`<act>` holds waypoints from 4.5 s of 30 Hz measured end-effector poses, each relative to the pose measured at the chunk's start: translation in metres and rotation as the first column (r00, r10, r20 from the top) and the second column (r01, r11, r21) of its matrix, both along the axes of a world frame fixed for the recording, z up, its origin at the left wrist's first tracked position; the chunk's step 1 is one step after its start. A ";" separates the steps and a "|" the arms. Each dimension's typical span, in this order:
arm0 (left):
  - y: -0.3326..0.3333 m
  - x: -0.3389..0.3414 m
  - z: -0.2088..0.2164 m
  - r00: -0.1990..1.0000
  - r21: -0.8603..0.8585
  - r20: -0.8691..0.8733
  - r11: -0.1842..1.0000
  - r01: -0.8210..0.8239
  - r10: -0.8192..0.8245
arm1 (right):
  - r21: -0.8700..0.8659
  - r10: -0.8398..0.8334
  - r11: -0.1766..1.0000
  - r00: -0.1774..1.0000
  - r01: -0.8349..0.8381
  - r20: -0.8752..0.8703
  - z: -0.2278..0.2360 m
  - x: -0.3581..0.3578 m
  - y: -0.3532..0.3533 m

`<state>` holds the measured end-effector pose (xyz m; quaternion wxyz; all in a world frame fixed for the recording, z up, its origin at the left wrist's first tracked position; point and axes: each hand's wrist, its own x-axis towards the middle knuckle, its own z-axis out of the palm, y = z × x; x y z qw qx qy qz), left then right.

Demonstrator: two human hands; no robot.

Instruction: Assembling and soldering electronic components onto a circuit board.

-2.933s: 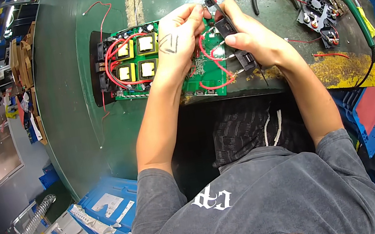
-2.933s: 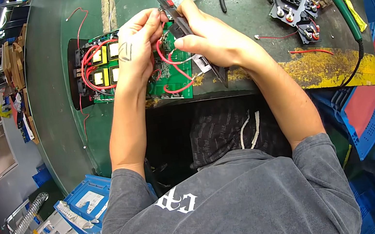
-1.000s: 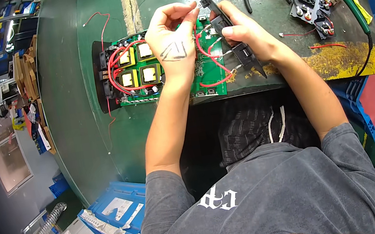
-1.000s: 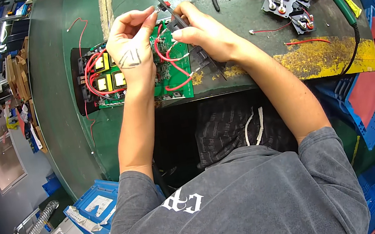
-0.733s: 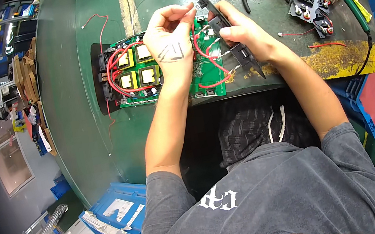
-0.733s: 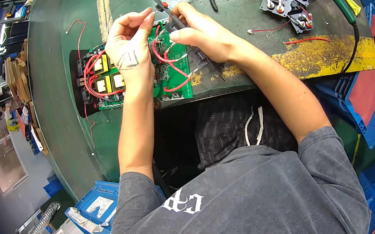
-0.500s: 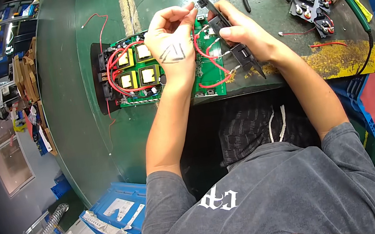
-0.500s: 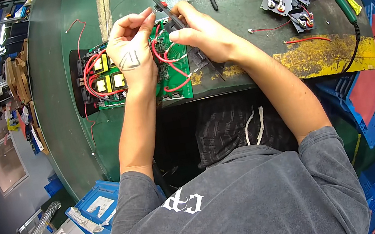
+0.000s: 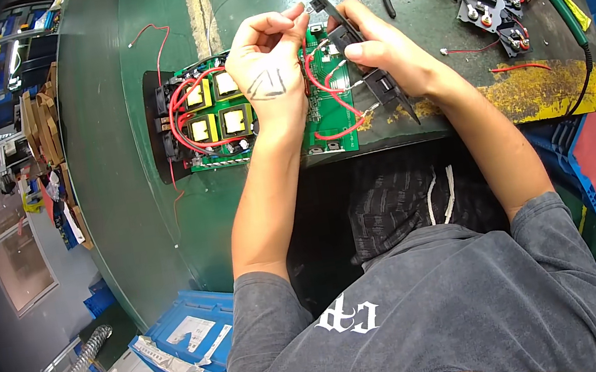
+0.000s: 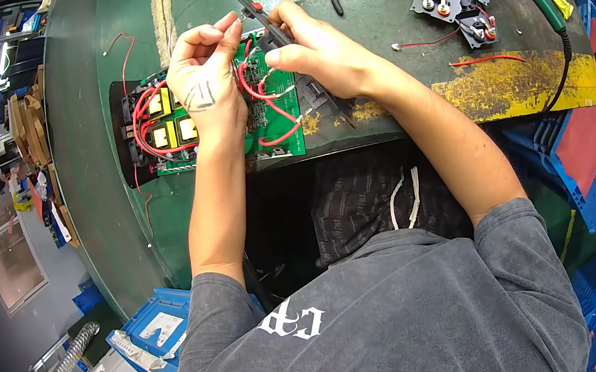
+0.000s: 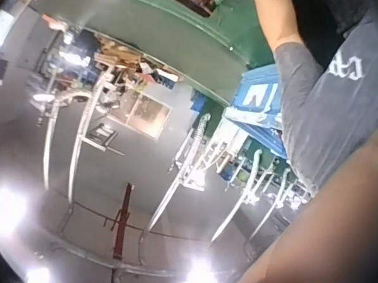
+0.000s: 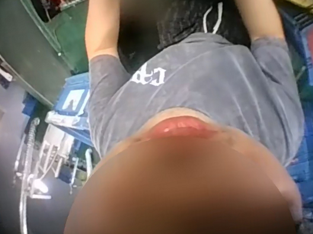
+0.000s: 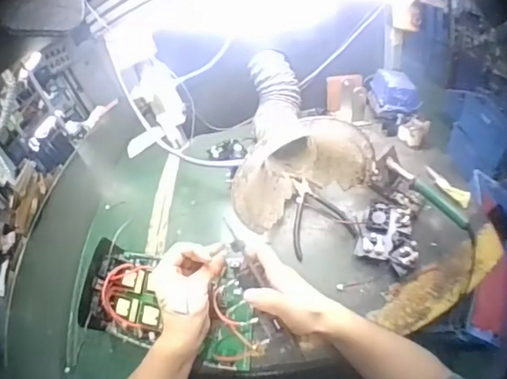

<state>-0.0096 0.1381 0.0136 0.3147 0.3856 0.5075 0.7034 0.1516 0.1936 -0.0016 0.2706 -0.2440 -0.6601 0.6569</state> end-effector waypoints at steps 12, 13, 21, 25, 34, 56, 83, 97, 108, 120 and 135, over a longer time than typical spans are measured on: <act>0.005 0.000 -0.006 0.965 -0.010 0.259 0.999 0.033 -0.029 | 0.132 0.011 0.991 1.000 -0.009 -0.018 -0.007 -0.001 0.003; 0.005 -0.002 -0.007 0.963 0.000 0.265 0.999 0.053 -0.051 | 0.136 0.015 0.991 1.000 -0.011 -0.025 -0.006 -0.001 0.003; 0.002 -0.003 0.005 0.948 0.061 -0.316 0.998 0.003 0.017 | 0.157 0.037 0.987 0.999 -0.036 -0.008 -0.007 0.001 0.005; 0.003 -0.002 -0.001 0.981 0.043 -0.193 0.999 0.004 0.005 | 0.153 0.033 0.988 0.999 -0.029 -0.019 -0.005 0.000 0.004; 0.005 -0.009 0.000 0.975 0.076 -0.220 0.996 0.053 -0.035 | -0.074 0.060 0.995 0.997 -0.064 -0.051 0.002 -0.003 -0.003; 0.001 -0.006 0.009 0.963 0.063 -0.265 0.996 0.064 -0.045 | 0.165 0.059 0.985 0.997 -0.050 -0.053 0.001 -0.006 0.000; -0.189 -0.043 0.006 0.568 -0.141 -0.572 0.611 -0.779 0.592 | 0.292 -0.394 0.881 0.919 0.372 0.015 0.009 0.000 -0.002; -0.098 -0.204 0.054 0.589 -0.560 -0.790 0.593 -0.579 -0.171 | 0.384 -0.535 0.721 0.816 0.577 -0.221 -0.007 -0.004 0.014; -0.085 -0.199 0.044 0.482 -0.474 -0.855 0.666 -0.576 -0.191 | 0.187 -0.489 0.824 0.838 0.535 -0.242 -0.016 0.001 0.020; -0.136 -0.262 0.050 0.526 -0.481 -0.845 0.568 -0.667 -0.098 | 0.034 -0.499 0.847 0.816 0.530 -0.291 -0.014 -0.001 0.018; -0.325 -0.452 0.045 0.426 -0.448 -0.893 -0.219 -0.866 0.144 | -0.051 -0.406 0.911 0.869 0.409 -0.282 -0.010 0.002 0.010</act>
